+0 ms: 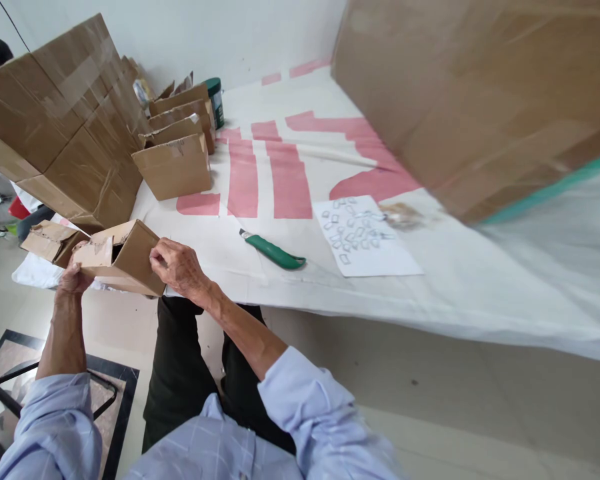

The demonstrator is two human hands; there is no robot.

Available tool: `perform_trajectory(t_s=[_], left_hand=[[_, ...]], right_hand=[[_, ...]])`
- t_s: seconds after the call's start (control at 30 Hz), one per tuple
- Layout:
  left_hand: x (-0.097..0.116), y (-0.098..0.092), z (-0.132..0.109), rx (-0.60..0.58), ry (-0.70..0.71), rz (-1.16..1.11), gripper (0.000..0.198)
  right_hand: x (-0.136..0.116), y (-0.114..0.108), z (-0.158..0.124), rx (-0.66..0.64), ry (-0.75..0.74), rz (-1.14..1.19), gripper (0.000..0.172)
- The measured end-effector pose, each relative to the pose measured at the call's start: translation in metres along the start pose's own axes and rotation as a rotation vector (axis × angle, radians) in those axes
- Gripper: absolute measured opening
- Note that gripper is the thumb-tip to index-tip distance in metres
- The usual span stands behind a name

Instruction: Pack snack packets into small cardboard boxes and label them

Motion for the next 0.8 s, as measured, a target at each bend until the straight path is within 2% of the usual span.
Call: perform_trajectory(t_s=[0.4,0.8], left_hand=[[0.0000,0.0013,0.0009,-0.024,-0.006,0.017,0.087],[-0.0003,0.0025,0.0007,-0.054,0.002,-0.002,0.081]], right_hand=[[-0.0001,0.0043,-0.0019,0.061,-0.072,-0.077,0.023],[0.0058,0.0034,-0.0033,0.068,-0.008,0.024,0.019]])
Point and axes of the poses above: each hand's wrist, its own z-axis towards the middle knuckle, its own y-axis out of the palm, x = y × z, the point moved 7 cm from there along z, towards the middle knuckle, and after that the axes turned 13 degrees about y, right-handed, at the moved point
